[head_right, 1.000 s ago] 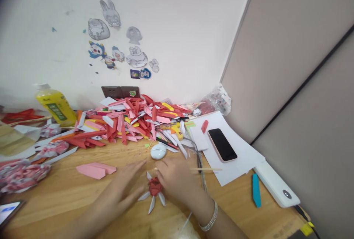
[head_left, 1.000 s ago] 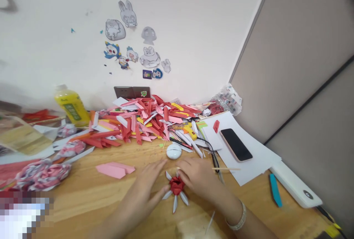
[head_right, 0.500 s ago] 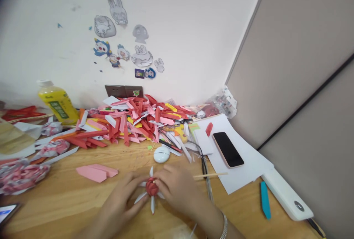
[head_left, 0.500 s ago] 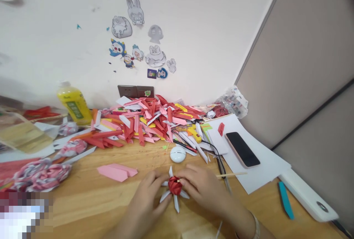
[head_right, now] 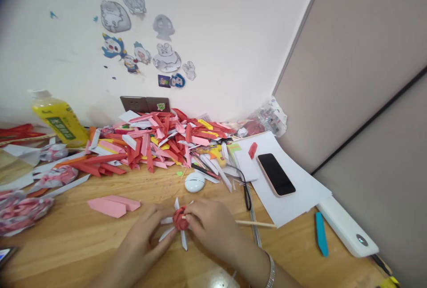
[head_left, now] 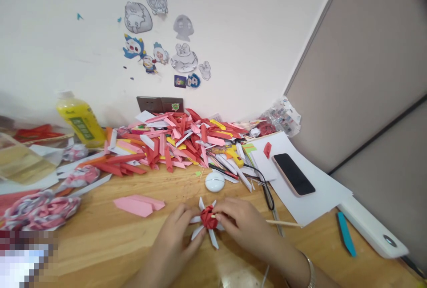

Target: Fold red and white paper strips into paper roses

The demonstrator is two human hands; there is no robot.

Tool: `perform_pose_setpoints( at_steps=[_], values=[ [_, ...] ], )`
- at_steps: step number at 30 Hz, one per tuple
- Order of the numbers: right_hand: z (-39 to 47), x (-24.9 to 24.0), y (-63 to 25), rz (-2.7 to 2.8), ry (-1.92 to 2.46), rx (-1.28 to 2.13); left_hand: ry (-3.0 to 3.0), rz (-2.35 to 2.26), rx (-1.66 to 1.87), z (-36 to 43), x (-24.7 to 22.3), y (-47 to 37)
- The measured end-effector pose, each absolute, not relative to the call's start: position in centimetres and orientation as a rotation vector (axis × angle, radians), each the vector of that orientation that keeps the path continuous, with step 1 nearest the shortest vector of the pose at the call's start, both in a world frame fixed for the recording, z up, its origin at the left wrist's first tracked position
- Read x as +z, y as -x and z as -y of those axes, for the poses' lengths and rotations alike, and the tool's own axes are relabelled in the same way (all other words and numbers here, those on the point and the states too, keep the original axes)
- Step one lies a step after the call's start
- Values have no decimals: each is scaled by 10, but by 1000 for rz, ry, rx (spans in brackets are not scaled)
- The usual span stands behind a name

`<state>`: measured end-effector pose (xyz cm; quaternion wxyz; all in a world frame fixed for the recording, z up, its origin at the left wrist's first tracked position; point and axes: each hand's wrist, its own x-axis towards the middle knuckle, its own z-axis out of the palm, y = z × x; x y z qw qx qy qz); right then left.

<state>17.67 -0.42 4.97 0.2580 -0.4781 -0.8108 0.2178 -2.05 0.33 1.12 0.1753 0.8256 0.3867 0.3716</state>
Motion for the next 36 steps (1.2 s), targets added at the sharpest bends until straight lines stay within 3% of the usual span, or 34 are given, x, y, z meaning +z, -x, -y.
perform_pose_setpoints(
  at_steps=[19, 36],
  values=[
    [14, 38, -164, 2104, 1431, 309, -2350, -1120, 991, -1, 10, 21],
    [10, 49, -164, 1752, 1539, 872, -2442, -1088, 981, 1, 11, 19]
  ],
)
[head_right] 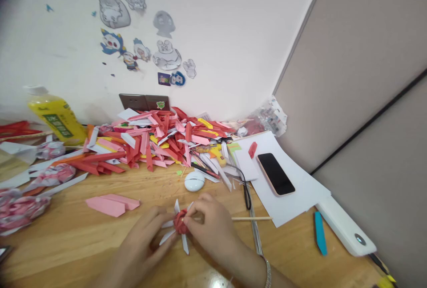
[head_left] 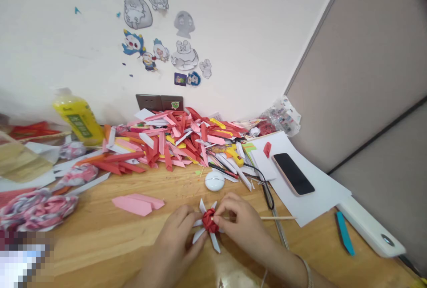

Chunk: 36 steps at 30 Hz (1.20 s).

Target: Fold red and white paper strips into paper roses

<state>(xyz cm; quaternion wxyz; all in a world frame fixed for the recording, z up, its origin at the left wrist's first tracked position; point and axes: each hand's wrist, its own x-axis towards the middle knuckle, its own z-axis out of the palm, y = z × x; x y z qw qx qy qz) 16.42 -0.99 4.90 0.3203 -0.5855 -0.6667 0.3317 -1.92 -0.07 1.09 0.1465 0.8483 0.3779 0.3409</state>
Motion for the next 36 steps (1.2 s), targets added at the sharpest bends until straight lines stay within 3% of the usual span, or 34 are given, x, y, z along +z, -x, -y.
perform_pose_setpoints(
  at_steps=[22, 36],
  values=[
    [10, 50, -167, 1742, 1528, 1043, -2531, -1035, 995, -1, 10, 20],
    [9, 58, -177, 2011, 1458, 886, -2528, -1018, 963, 1, 12, 21]
  ],
)
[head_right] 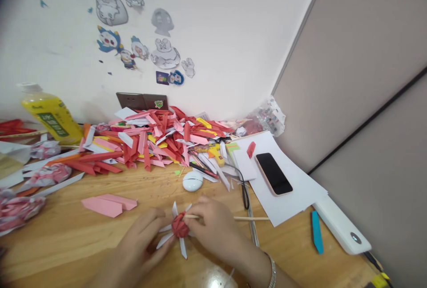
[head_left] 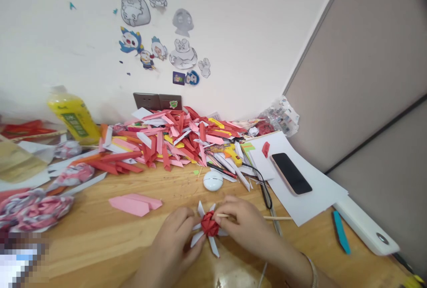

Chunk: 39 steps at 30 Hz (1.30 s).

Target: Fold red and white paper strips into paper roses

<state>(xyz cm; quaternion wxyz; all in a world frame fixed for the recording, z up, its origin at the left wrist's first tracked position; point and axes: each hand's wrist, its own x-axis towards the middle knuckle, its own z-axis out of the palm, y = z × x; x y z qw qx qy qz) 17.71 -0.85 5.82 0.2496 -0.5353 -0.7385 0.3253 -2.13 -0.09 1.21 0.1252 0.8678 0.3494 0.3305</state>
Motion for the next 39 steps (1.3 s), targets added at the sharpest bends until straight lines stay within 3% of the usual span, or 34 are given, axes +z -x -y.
perform_pose_setpoints(
  at_steps=[4, 13, 29, 39],
  values=[
    [8, 58, -174, 2028, 1496, 833, -2538, -1010, 943, 2, 13, 21],
    [19, 53, -161, 2176, 1607, 375, -2541, -1035, 915, 2, 14, 20],
    [11, 58, -177, 2005, 1501, 889, -2564, -916, 1023, 2, 11, 20],
    [11, 61, -176, 1938, 1465, 939, -2436, -906, 1009, 2, 10, 22]
  ],
)
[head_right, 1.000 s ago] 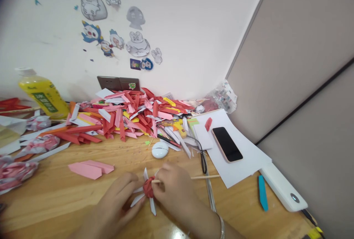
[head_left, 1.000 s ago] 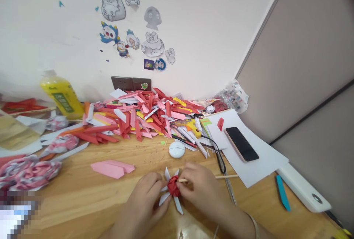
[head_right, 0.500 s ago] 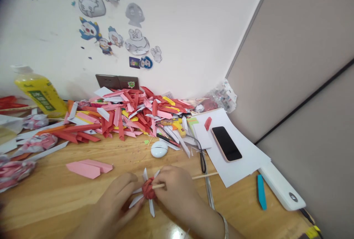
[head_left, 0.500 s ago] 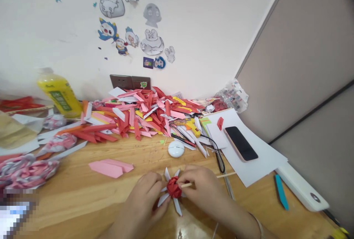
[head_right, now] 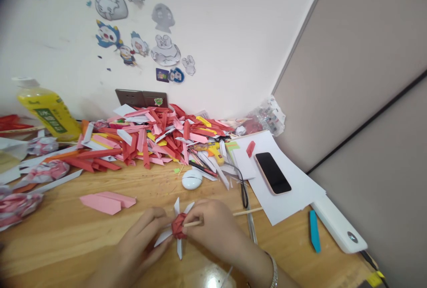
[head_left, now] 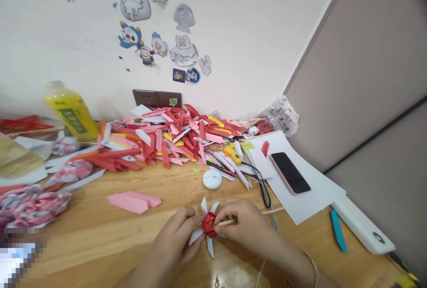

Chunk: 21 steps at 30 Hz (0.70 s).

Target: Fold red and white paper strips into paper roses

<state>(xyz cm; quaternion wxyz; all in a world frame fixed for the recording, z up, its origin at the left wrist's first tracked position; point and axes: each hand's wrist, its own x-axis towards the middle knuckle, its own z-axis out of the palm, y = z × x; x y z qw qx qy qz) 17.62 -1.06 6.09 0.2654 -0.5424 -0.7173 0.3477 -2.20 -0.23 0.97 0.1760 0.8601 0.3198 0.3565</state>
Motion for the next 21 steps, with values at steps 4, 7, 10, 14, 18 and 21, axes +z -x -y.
perform_pose_setpoints(
  at_steps=[4, 7, 10, 14, 18, 21],
  values=[
    [12, 63, -174, 1997, 1527, 833, -2445, -902, 1011, 2, 11, 22],
    [16, 63, -169, 2044, 1612, 688, -2454, -895, 1009, 2, 13, 21],
    [21, 62, -163, 2074, 1700, 535, -2469, -887, 1041, 3, 13, 21],
    [25, 61, -161, 2082, 1726, 525, -2482, -883, 1066, 4, 13, 20],
    [22, 62, -167, 2051, 1685, 702, -2513, -853, 1088, 5, 13, 19],
    [19, 61, -170, 2040, 1672, 752, -2552, -855, 1112, 5, 12, 20]
  ],
)
